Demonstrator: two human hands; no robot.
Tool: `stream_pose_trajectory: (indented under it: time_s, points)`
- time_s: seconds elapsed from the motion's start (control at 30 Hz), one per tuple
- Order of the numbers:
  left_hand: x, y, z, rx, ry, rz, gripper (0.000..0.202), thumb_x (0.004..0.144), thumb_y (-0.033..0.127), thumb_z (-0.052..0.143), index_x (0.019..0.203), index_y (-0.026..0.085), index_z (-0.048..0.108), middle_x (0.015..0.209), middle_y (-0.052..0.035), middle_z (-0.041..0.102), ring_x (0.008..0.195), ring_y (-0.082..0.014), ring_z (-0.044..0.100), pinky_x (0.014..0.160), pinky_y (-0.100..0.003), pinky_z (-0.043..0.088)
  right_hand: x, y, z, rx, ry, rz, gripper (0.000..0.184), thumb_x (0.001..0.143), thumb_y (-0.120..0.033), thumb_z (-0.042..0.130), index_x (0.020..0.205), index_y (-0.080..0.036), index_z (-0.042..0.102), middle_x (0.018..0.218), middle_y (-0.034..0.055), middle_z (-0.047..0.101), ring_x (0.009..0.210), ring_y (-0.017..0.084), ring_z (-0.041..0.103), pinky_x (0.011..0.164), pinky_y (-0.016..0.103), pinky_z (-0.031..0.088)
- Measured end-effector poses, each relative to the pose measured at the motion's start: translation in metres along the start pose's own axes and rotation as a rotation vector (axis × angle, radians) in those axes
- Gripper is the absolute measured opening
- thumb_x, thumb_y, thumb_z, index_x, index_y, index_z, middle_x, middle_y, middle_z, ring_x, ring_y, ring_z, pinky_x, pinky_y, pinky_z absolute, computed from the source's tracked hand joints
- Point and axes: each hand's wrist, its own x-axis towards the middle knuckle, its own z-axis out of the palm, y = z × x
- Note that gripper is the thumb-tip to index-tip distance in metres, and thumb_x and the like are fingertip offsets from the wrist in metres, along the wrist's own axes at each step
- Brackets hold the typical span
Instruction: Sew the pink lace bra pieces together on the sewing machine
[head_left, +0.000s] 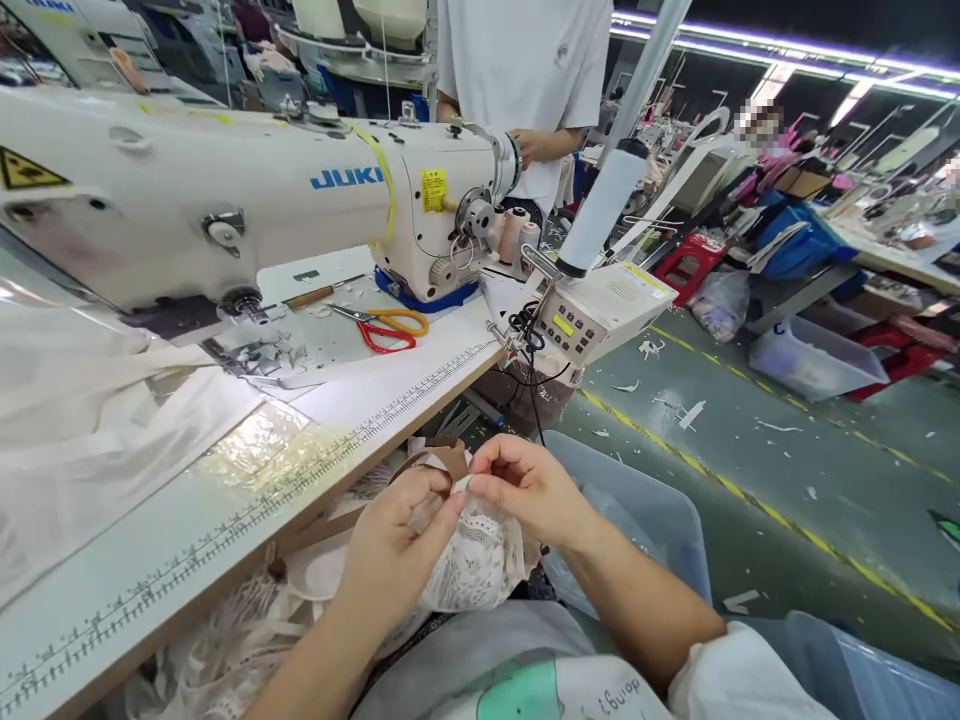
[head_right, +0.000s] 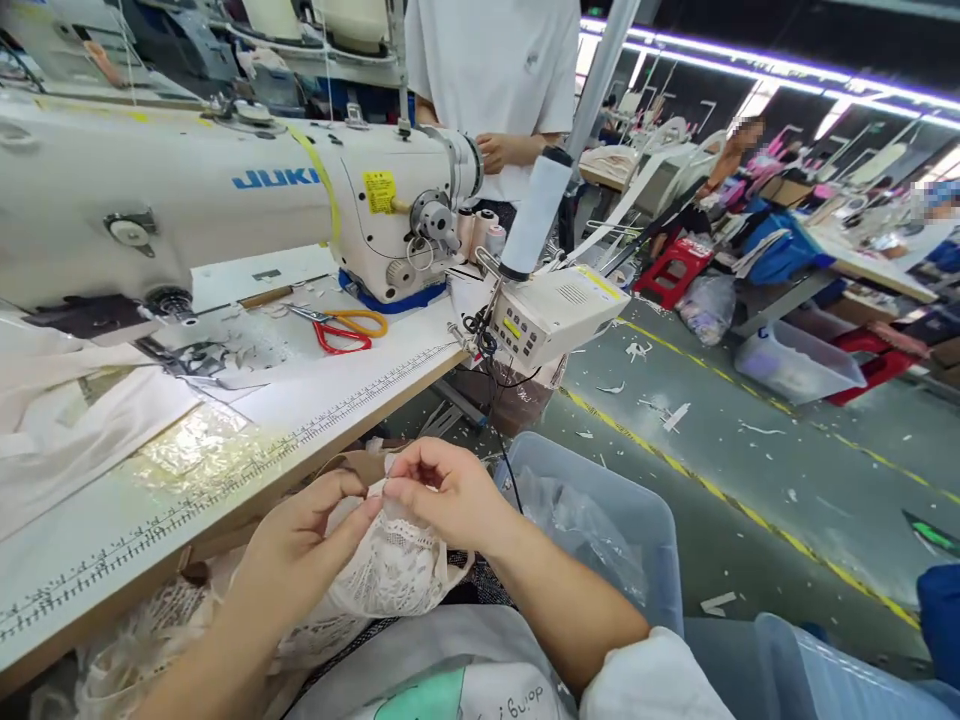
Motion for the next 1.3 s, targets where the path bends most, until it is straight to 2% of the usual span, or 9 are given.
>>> stream_pose_trajectory:
  time_s: [0.1,0.23,0.43,0.6,0.73,0.87,0.97,1.13,1.3]
  points:
    - [0.001,-0.004,0.002,-0.033,0.025,-0.02,0.018,0.065,0.04,0.063,0.059,0.023,0.062,0.058,0.0008,0.058,0.056,-0.0162,0.05,0.056,-0.026,0.04,0.003,0.004,-0.001,-0.022,-0.004,0.042,0.041,0.067,-0.053,0.072,0.076,-0.017,0.054,0.068,-0.0018,0.051,0.059,0.009,0.043,0.055,0.022,0.036]
    - [0.002,-0.01,0.002,-0.122,-0.021,-0.096,0.021,0.066,0.041,0.064,0.058,0.021,0.062,0.056,0.0009,0.056,0.054,-0.0146,0.047,0.052,-0.025,0.037,0.006,0.009,-0.002,-0.085,-0.024,0.081,0.039,0.069,-0.051,0.071,0.076,-0.016,0.056,0.068,-0.0017,0.051,0.059,0.008,0.042,0.056,0.023,0.035]
    - [0.004,-0.015,-0.002,-0.224,-0.04,-0.069,0.02,0.068,0.038,0.068,0.06,0.02,0.063,0.058,0.0004,0.056,0.056,-0.0135,0.047,0.053,-0.023,0.038,0.007,0.009,0.003,-0.08,0.006,-0.003,0.033,0.072,-0.046,0.068,0.073,-0.016,0.054,0.066,-0.0022,0.05,0.06,0.009,0.043,0.059,0.023,0.037]
    - [0.004,-0.022,-0.004,-0.369,-0.077,-0.201,0.026,0.064,0.041,0.076,0.063,0.019,0.063,0.059,0.0008,0.055,0.057,-0.0124,0.048,0.052,-0.021,0.04,0.005,0.002,0.007,-0.172,0.021,-0.067,0.019,0.073,-0.033,0.064,0.074,-0.017,0.056,0.067,-0.0024,0.051,0.061,0.009,0.045,0.061,0.023,0.039]
    - [0.0,-0.015,-0.001,-0.436,-0.079,-0.306,0.035,0.057,0.046,0.081,0.062,0.019,0.06,0.056,0.0017,0.052,0.051,-0.0108,0.044,0.045,-0.02,0.037,0.003,0.0,0.009,-0.206,0.043,-0.077,0.014,0.073,-0.028,0.063,0.071,-0.016,0.056,0.065,-0.0029,0.051,0.061,0.009,0.045,0.06,0.022,0.038]
    - [-0.005,-0.002,0.003,-0.434,0.018,-0.299,0.036,0.059,0.046,0.082,0.065,0.019,0.059,0.056,0.0033,0.051,0.052,-0.0091,0.044,0.047,-0.018,0.037,0.0,-0.001,0.009,-0.257,0.067,-0.146,0.011,0.074,-0.025,0.062,0.07,-0.016,0.056,0.066,-0.0025,0.052,0.063,0.009,0.047,0.06,0.022,0.038]
    - [-0.006,-0.003,0.002,-0.461,0.01,-0.299,0.037,0.058,0.047,0.083,0.07,0.019,0.061,0.061,0.0018,0.057,0.056,-0.0104,0.05,0.05,-0.017,0.04,-0.002,-0.001,0.008,-0.255,0.052,-0.194,0.011,0.074,-0.026,0.062,0.07,-0.016,0.057,0.069,-0.0015,0.054,0.065,0.01,0.048,0.062,0.023,0.039]
    - [0.0,-0.009,-0.003,-0.598,-0.062,-0.358,0.038,0.052,0.042,0.088,0.067,0.018,0.063,0.062,0.0012,0.061,0.058,-0.0112,0.054,0.055,-0.019,0.045,-0.003,0.002,0.002,-0.103,-0.069,-0.05,0.015,0.072,-0.026,0.066,0.079,-0.015,0.058,0.071,-0.0019,0.053,0.064,0.009,0.047,0.062,0.023,0.039]
    - [0.003,-0.003,-0.002,-0.628,-0.035,-0.455,0.048,0.041,0.044,0.091,0.064,0.018,0.057,0.054,0.0023,0.058,0.051,-0.012,0.051,0.048,-0.021,0.042,-0.001,0.002,-0.003,-0.06,-0.119,0.048,0.013,0.073,-0.018,0.063,0.085,-0.014,0.058,0.07,-0.0029,0.052,0.06,0.007,0.044,0.057,0.021,0.038]
